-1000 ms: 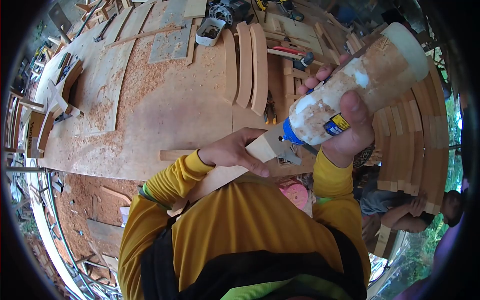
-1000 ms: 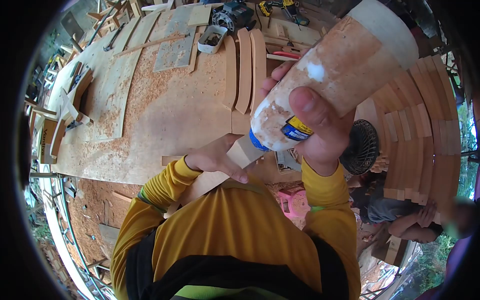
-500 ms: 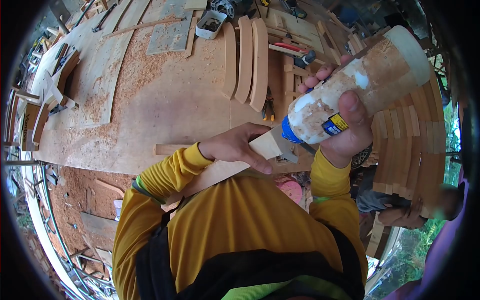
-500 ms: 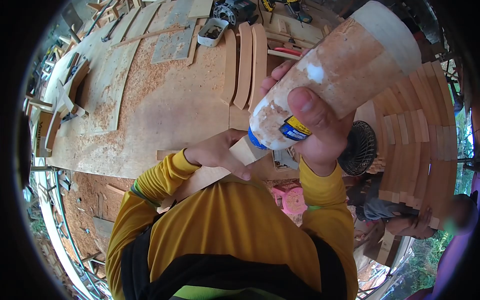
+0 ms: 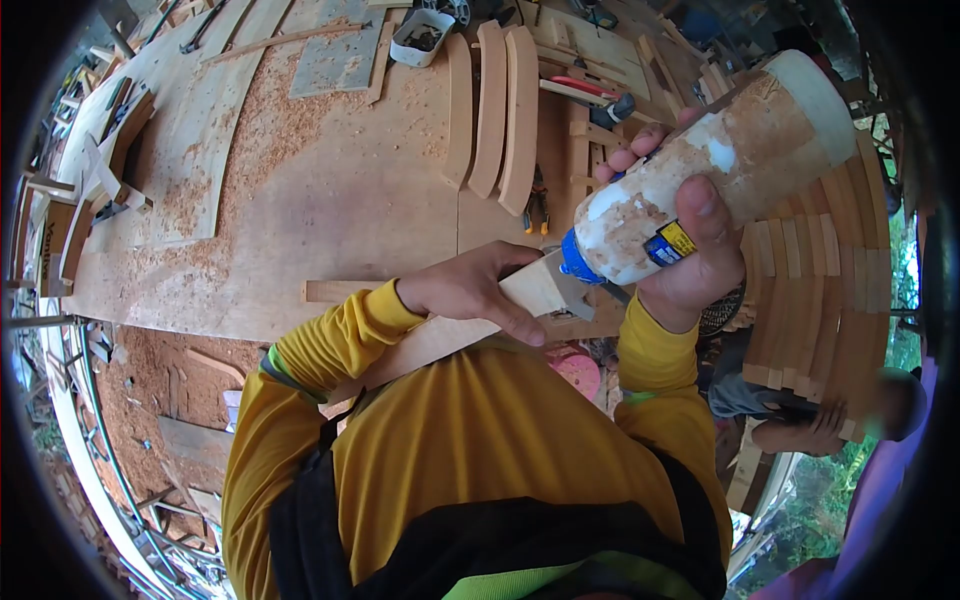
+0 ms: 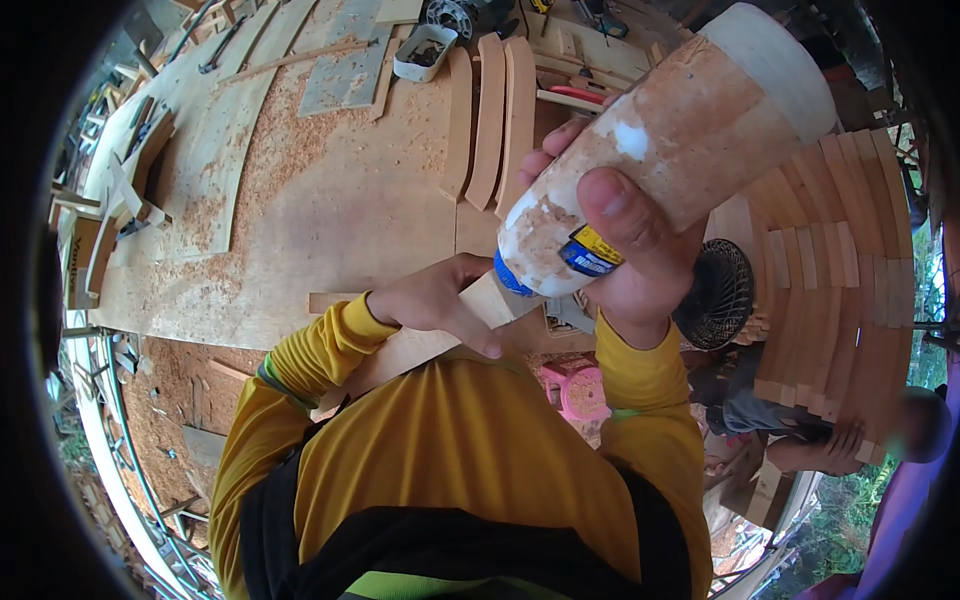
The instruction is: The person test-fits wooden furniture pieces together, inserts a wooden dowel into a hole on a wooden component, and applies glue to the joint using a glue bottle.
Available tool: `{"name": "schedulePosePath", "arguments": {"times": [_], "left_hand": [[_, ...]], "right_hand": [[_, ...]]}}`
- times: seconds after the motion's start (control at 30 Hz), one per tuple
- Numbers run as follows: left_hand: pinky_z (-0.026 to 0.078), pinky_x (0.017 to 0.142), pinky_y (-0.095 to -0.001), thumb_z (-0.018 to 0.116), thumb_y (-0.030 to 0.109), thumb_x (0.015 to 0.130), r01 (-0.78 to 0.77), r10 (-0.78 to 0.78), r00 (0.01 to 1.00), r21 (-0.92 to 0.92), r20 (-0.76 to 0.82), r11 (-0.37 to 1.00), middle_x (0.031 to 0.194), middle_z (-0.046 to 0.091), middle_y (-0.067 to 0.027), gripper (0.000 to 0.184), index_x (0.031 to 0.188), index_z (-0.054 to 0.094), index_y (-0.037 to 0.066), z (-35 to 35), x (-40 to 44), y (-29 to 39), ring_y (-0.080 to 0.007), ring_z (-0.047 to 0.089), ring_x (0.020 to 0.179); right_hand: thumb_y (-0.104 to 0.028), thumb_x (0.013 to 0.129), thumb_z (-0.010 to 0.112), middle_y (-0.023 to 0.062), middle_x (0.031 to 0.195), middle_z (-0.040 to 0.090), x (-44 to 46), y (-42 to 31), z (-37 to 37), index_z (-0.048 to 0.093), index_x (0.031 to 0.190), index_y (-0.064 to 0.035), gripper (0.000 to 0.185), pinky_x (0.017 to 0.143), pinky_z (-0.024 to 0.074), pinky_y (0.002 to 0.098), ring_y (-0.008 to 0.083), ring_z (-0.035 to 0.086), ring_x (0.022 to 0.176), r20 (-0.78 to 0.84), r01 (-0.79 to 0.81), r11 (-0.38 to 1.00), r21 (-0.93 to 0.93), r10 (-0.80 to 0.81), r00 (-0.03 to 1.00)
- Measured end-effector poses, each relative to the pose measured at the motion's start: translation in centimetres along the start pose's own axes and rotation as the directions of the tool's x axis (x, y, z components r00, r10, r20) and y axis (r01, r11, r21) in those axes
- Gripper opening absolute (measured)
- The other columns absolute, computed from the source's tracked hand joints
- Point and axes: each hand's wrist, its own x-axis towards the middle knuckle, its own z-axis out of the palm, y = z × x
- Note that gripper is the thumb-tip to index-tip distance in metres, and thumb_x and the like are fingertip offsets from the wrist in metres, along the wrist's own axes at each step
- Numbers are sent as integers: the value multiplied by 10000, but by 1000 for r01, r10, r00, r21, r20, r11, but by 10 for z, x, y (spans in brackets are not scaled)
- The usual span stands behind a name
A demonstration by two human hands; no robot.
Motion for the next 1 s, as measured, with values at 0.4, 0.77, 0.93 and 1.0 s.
{"name": "schedulePosePath", "arguments": {"times": [0.4, 0.77, 0.93, 1.0], "left_hand": [[503, 973, -315, 916, 208, 757, -36, 36, 999, 3, -3, 999, 1170, 698, -81, 675, 1300, 601, -37, -1, -2, -3, -143, 626, 1059], [503, 963, -314, 919, 212, 751, -17, 17, 1000, -26, 2, 1000, 1166, 699, -85, 677, 1295, 602, -36, -1, -4, -1, -149, 630, 1057], [466, 976, -301, 954, 189, 671, 64, -63, 998, -63, 14, 996, 1162, 662, -27, 794, 1347, 585, -4, -2, -3, -1, -121, 578, 1060], [467, 971, -300, 954, 188, 671, 64, -63, 998, -57, 14, 996, 1156, 661, -25, 791, 1346, 587, -4, -2, -3, -1, -118, 577, 1054]], "right_hand": [[-254, 902, 719, 165, 1133, 631, -1, 8, -1, 450, 1397, -25, 608, 952, 530, 478, 292, 661, 1057, -64, -27, 1000, -9, 27, 998], [-261, 892, 730, 168, 1137, 633, -2, 8, -10, 441, 1391, -6, 630, 967, 516, 486, 298, 658, 1045, -123, 3, 997, -78, -13, 992], [-250, 882, 735, 169, 1144, 634, -3, 6, -9, 438, 1392, -12, 637, 968, 512, 484, 297, 656, 1048, -115, 29, 988, -154, -47, 992], [-242, 880, 734, 168, 1145, 635, -5, 6, -6, 433, 1392, -17, 635, 967, 509, 482, 297, 654, 1052, -108, 48, 981, -189, -70, 992]]}}
